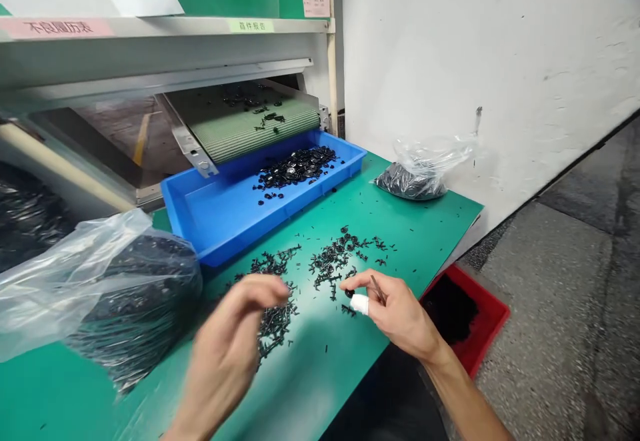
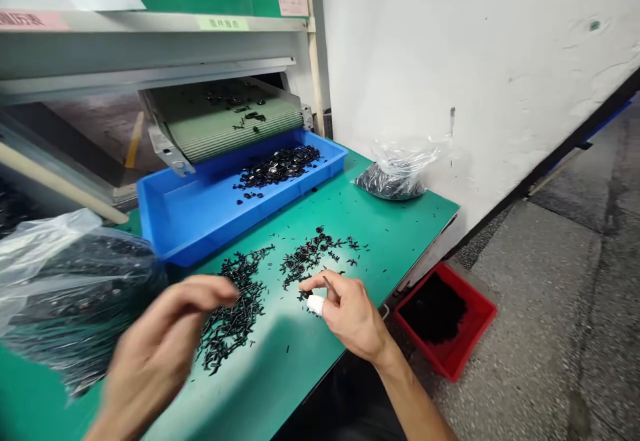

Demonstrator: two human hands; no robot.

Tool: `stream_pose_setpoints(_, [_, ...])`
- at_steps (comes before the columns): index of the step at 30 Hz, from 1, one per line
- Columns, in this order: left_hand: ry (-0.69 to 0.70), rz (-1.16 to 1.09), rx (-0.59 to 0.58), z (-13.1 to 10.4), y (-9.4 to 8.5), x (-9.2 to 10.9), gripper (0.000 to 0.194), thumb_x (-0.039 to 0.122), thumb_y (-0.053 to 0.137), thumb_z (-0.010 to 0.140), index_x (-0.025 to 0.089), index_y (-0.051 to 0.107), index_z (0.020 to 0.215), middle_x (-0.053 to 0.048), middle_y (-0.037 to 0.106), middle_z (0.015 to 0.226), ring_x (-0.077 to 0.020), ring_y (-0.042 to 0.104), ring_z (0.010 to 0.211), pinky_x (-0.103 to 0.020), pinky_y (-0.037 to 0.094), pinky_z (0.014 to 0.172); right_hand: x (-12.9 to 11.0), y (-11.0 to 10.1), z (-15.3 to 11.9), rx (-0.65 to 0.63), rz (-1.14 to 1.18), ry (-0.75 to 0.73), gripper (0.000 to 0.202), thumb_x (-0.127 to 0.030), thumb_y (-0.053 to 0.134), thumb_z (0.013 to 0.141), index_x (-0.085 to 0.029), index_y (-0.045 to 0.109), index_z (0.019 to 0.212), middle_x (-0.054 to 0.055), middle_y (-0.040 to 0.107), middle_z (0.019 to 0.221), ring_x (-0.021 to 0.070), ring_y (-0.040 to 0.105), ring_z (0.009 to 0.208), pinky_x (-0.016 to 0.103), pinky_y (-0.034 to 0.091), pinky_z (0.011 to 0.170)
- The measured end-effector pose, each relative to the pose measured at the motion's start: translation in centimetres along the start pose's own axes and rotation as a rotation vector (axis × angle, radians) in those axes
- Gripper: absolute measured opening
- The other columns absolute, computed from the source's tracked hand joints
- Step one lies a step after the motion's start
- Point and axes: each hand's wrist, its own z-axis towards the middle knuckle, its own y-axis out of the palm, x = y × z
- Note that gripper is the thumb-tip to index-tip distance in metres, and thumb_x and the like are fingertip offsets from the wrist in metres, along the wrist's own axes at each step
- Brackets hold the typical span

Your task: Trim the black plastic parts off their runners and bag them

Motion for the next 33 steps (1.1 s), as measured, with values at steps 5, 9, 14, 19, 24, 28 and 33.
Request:
stream_pose_setpoints(5, [-0.363, -0.310, -0.305, -0.1, 6.5, -2.5, 0.014, 0.031, 0.061, 0.086, 0.017, 0.065, 0.086, -0.007, 0.067, 0.081, -0.0188, 0.059, 0.075, -0.031, 0.048, 0.068, -0.4, 0.6, 0.3, -0.012, -0.028, -0.086, 0.039, -0.005, 0.046, 0.078, -0.025, 0.067, 0.105, -0.006, 0.059, 0.071, 0.0096, 0.044, 0.057, 0.021, 0.039, 0.058])
stream_pose_setpoints(9, [-0.427, -0.456, -0.379, 0.5, 7.4, -4.0, 0.023, 0.036, 0.066, 0.085, 0.014, 0.068, 0.091, -0.006, 0.065, 0.082, -0.0136, 0.054, 0.070, -0.025, 0.045, 0.062, -0.9, 1.1, 0.7, -0.004, -0.078, -0.125, 0.043, 0.001, 0.042, 0.077, -0.025, 0.067, 0.100, -0.005, 0.063, 0.078, 0.0097, 0.050, 0.062, 0.020, 0.041, 0.061])
stream_pose_setpoints(14, [-0.411, -0.460, -0.324, 0.8, 6.7, -5.3, 0.018, 0.029, 0.073, 0.080, 0.016, 0.069, 0.092, -0.001, 0.064, 0.070, -0.0110, 0.051, 0.065, -0.022, 0.043, 0.065, -0.7, 2.0, 1.0, 0.034, -0.129, -0.175, 0.042, 0.004, 0.041, 0.076, -0.024, 0.065, 0.096, -0.001, 0.062, 0.105, 0.0117, 0.056, 0.080, 0.022, 0.045, 0.071])
stream_pose_setpoints(19, [-0.416, -0.493, -0.261, 0.6, 6.0, -6.0, 0.023, 0.021, 0.079, 0.073, 0.019, 0.070, 0.093, -0.001, 0.070, 0.078, -0.0108, 0.056, 0.065, -0.023, 0.045, 0.067, -0.3, 2.3, 1.1, -0.016, -0.162, -0.177, 0.046, 0.003, 0.039, 0.077, -0.025, 0.064, 0.103, 0.002, 0.057, 0.101, 0.0143, 0.057, 0.090, 0.026, 0.046, 0.081])
stream_pose_setpoints(24, [-0.482, -0.527, -0.209, 0.7, 5.7, -6.2, 0.021, 0.020, 0.081, 0.069, 0.016, 0.074, 0.089, -0.006, 0.074, 0.088, -0.0140, 0.063, 0.076, -0.024, 0.049, 0.073, -0.3, 2.3, 0.2, -0.001, -0.338, -0.160, 0.049, -0.002, 0.032, 0.083, -0.021, 0.054, 0.122, 0.007, 0.061, 0.104, 0.0193, 0.059, 0.094, 0.032, 0.049, 0.080])
stream_pose_setpoints(28, [-0.487, -0.528, -0.201, 0.7, 5.7, -6.6, 0.021, 0.018, 0.081, 0.070, 0.018, 0.074, 0.090, -0.005, 0.075, 0.092, -0.0135, 0.065, 0.082, -0.024, 0.049, 0.082, -0.5, 3.4, -0.8, 0.061, -0.574, -0.142, 0.034, -0.008, 0.030, 0.090, -0.018, 0.055, 0.110, 0.009, 0.066, 0.094, 0.0238, 0.063, 0.086, 0.035, 0.049, 0.072])
stream_pose_setpoints(33, [-0.436, -0.504, -0.182, 0.5, 5.7, -7.0, 0.022, 0.018, 0.081, 0.071, 0.019, 0.073, 0.091, -0.003, 0.075, 0.087, -0.0124, 0.064, 0.077, -0.023, 0.050, 0.076, -0.8, 4.1, -0.8, 0.022, -0.702, -0.174, 0.029, -0.008, 0.029, 0.092, -0.018, 0.056, 0.098, 0.008, 0.062, 0.083, 0.0249, 0.060, 0.079, 0.037, 0.046, 0.068])
